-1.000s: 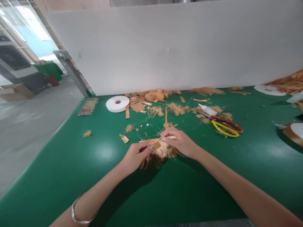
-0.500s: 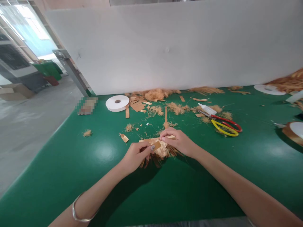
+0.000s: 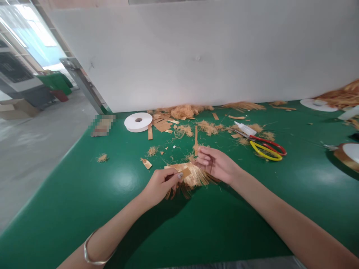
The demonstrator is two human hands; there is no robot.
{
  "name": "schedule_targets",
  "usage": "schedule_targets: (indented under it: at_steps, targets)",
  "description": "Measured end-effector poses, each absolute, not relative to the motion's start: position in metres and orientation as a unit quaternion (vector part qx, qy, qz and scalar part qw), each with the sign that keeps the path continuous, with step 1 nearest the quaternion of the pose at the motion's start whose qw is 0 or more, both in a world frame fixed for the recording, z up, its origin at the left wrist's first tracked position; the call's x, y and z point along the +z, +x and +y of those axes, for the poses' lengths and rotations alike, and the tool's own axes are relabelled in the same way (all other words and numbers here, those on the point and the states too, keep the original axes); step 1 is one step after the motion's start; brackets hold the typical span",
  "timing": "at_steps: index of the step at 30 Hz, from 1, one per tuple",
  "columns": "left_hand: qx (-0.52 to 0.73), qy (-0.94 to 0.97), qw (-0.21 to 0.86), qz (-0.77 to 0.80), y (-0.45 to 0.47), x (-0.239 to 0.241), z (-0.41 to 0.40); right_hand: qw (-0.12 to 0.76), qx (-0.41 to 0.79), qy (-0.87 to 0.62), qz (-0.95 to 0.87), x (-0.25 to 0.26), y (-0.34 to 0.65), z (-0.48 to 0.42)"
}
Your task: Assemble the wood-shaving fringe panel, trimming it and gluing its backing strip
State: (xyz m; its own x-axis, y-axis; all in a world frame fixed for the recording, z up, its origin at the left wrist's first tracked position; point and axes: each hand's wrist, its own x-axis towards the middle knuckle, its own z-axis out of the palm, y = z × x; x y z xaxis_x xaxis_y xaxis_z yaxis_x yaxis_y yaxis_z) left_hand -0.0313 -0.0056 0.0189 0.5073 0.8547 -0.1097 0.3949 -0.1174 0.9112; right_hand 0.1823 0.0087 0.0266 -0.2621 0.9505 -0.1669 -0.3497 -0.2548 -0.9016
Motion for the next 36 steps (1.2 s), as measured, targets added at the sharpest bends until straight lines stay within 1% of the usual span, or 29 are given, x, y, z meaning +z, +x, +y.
schedule_targets:
  at_steps: [3,5,6,9,11,12,14,16,18,20,23,25,26,27,28,29,30,31,32,33,34,35,36]
  targets:
    - [0.231,0.714,0.494,0.439,-0.032,0.019,-0.005,0.49,0.59,-0.439,-0.468,0.03,0.193,0.01]
    - [0.233,0.713,0.494,0.439,-0.032,0.02,-0.005,0.453,0.496,-0.468,-0.574,0.033,0.201,0.01]
    - [0.234,0.712,0.496,0.439,-0.033,0.02,-0.005,0.412,0.453,-0.477,-0.631,0.035,0.206,0.009]
    - [0.24,0.701,0.506,0.442,-0.034,0.019,-0.004,0.247,0.335,-0.508,-0.754,0.039,0.215,0.009]
    - [0.247,0.692,0.512,0.444,-0.035,0.018,-0.002,0.175,0.216,-0.546,-0.79,0.037,0.219,0.012]
    - [0.252,0.688,0.515,0.445,-0.035,0.017,-0.001,0.156,0.145,-0.566,-0.796,0.035,0.221,0.013]
    - [0.261,0.68,0.522,0.444,-0.036,0.016,0.0,0.155,0.022,-0.596,-0.788,0.029,0.225,0.018]
    - [0.265,0.672,0.532,0.442,-0.036,0.015,0.002,0.191,-0.046,-0.618,-0.761,0.024,0.23,0.022]
    - [0.261,0.669,0.541,0.438,-0.036,0.014,0.002,0.252,-0.066,-0.633,-0.729,0.021,0.234,0.026]
    - [0.25,0.675,0.544,0.432,-0.036,0.014,0.002,0.325,-0.04,-0.632,-0.703,0.023,0.236,0.028]
    - [0.243,0.681,0.546,0.423,-0.035,0.015,0.001,0.431,0.059,-0.613,-0.66,0.031,0.237,0.029]
    - [0.243,0.677,0.552,0.422,-0.034,0.015,0.0,0.448,0.137,-0.594,-0.654,0.042,0.239,0.026]
    - [0.245,0.674,0.555,0.422,-0.034,0.015,0.0,0.434,0.173,-0.584,-0.664,0.048,0.24,0.023]
    - [0.247,0.673,0.556,0.421,-0.034,0.015,0.0,0.401,0.216,-0.569,-0.685,0.055,0.241,0.02]
    - [0.249,0.672,0.556,0.421,-0.034,0.015,0.001,0.349,0.274,-0.542,-0.714,0.062,0.243,0.016]
    - [0.251,0.672,0.555,0.42,-0.034,0.015,0.001,0.275,0.343,-0.499,-0.747,0.068,0.243,0.013]
    - [0.252,0.673,0.554,0.421,-0.035,0.014,0.001,0.181,0.412,-0.447,-0.773,0.075,0.243,0.011]
    - [0.252,0.672,0.554,0.422,-0.035,0.013,0.002,0.083,0.456,-0.401,-0.79,0.08,0.242,0.01]
    - [0.251,0.671,0.555,0.423,-0.035,0.013,0.002,0.009,0.458,-0.388,-0.799,0.085,0.239,0.01]
    - [0.251,0.671,0.555,0.423,-0.036,0.012,0.003,-0.02,0.415,-0.42,-0.807,0.088,0.236,0.011]
    - [0.252,0.671,0.553,0.424,-0.036,0.012,0.003,0.004,0.327,-0.488,-0.809,0.091,0.232,0.014]
    - [0.254,0.672,0.552,0.424,-0.036,0.012,0.003,0.075,0.216,-0.562,-0.795,0.093,0.228,0.016]
    - [0.257,0.672,0.55,0.424,-0.036,0.011,0.004,0.164,0.115,-0.609,-0.768,0.095,0.224,0.019]
